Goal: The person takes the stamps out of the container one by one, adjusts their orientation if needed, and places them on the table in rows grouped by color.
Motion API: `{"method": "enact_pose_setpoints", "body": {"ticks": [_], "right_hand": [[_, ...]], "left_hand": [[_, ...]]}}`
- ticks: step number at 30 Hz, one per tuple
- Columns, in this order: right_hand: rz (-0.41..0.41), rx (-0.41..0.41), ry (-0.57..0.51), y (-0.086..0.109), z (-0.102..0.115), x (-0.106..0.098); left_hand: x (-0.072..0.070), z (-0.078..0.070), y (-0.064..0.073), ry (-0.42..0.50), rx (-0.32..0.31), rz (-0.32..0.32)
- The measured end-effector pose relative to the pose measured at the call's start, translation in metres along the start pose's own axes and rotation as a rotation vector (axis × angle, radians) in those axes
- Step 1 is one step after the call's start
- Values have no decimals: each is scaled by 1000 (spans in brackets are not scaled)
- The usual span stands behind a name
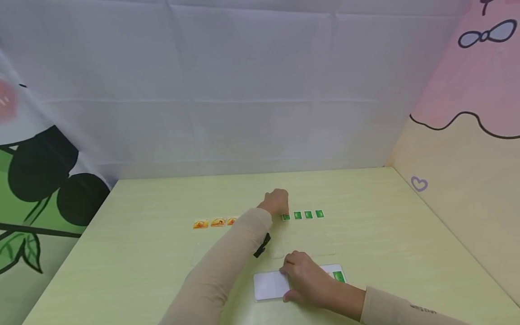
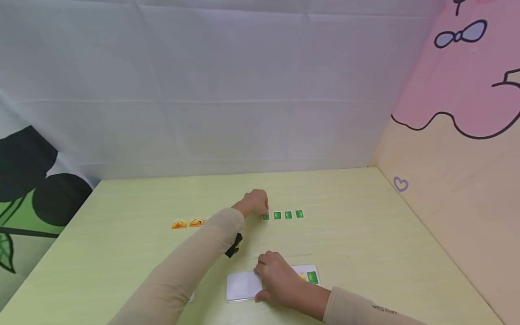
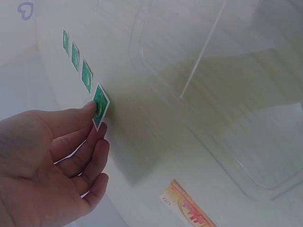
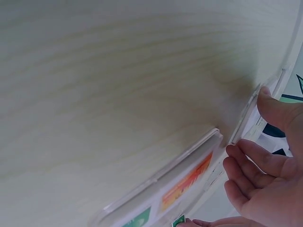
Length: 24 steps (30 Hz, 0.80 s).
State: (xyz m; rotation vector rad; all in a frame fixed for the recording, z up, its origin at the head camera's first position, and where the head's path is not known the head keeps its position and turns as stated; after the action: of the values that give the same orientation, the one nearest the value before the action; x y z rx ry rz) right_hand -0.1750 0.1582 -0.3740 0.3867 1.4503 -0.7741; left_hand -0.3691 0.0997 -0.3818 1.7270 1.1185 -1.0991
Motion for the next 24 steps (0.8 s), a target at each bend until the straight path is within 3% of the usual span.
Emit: {"method": "enact_pose_setpoints", "body": {"ticks": [8,24], "right_hand": [[32,15,4,1,0,-1],[6,-21,-7,-1,0,0]], "left_hand": [[-1,-5,0,-35,13,4],[-3,-2,2,-60,23,-13]]}}
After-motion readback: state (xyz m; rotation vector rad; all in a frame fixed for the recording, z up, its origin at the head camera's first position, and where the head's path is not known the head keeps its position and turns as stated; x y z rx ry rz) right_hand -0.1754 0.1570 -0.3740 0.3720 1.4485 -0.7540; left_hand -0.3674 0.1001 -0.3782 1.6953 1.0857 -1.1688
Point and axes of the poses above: each hand's wrist, its own y-axis away from the middle knuckle, its own x-axis out of the palm, z = x × y, the point moved 5 cm from there along -y, towards the middle knuckle, and after that the axes turned 8 degrees about -z, right-handed, at the moved point
